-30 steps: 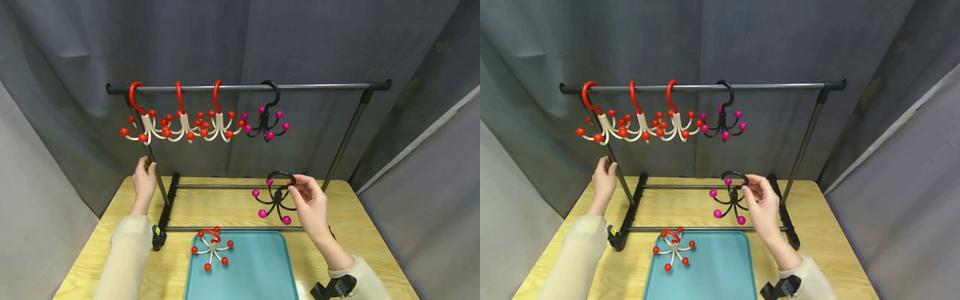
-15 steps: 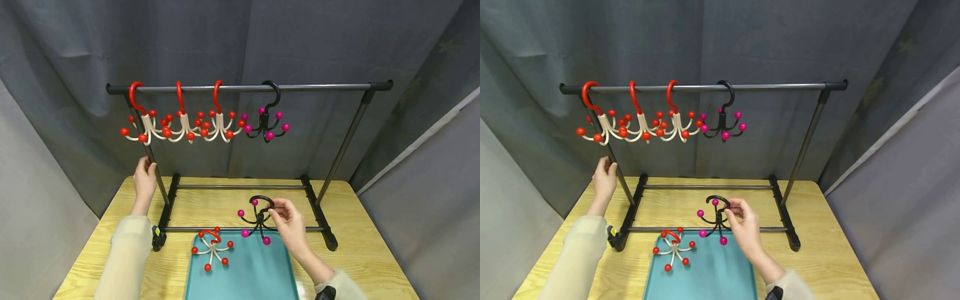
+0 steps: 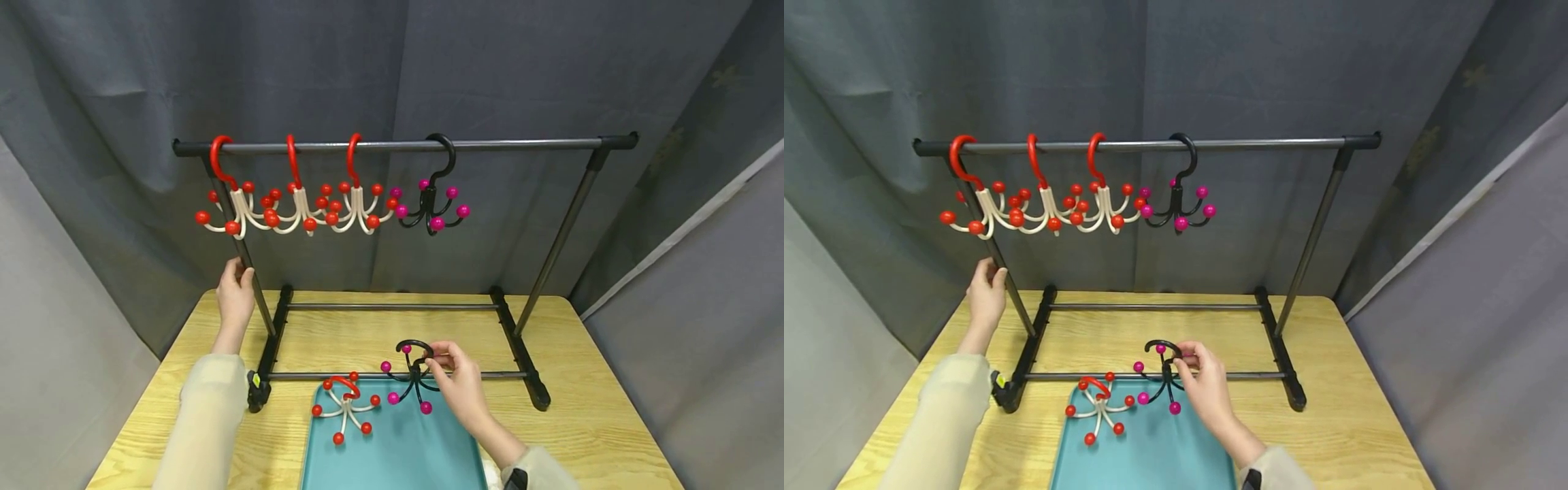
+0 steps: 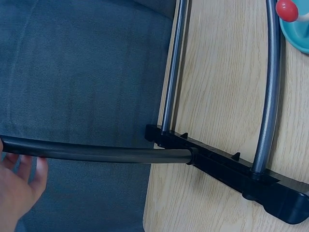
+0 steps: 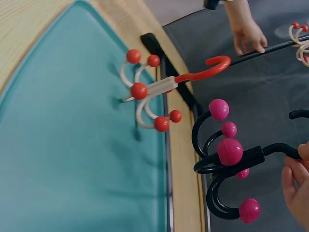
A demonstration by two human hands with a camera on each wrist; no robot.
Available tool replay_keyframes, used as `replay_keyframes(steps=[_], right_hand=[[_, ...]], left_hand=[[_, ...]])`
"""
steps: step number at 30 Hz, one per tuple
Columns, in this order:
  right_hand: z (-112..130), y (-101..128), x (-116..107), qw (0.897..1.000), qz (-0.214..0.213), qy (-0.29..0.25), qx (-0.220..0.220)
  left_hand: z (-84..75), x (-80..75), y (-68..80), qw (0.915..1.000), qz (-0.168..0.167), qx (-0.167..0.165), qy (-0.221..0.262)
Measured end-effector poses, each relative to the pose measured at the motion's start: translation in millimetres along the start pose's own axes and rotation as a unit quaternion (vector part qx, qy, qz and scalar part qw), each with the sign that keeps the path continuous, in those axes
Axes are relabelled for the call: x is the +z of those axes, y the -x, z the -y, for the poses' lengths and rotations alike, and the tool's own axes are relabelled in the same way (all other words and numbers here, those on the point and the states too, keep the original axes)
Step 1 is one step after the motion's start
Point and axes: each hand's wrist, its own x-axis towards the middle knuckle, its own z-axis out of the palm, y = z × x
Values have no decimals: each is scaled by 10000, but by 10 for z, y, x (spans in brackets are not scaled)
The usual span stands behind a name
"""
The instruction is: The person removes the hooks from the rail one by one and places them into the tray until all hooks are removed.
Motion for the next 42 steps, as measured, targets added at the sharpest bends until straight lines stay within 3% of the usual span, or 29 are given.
replay_keyframes(steps=[28, 38, 42], right_hand=[[-371, 273, 491, 9977, 629, 106, 250], [-434, 340, 533, 9959, 821, 40, 387], [-430, 304, 493, 9920, 1151, 52, 508]], left_hand=[[-6, 9, 5, 10000, 42, -23, 33], [1, 12, 6, 10000, 72, -15, 43], [2, 7, 15, 9999, 85, -51, 83]])
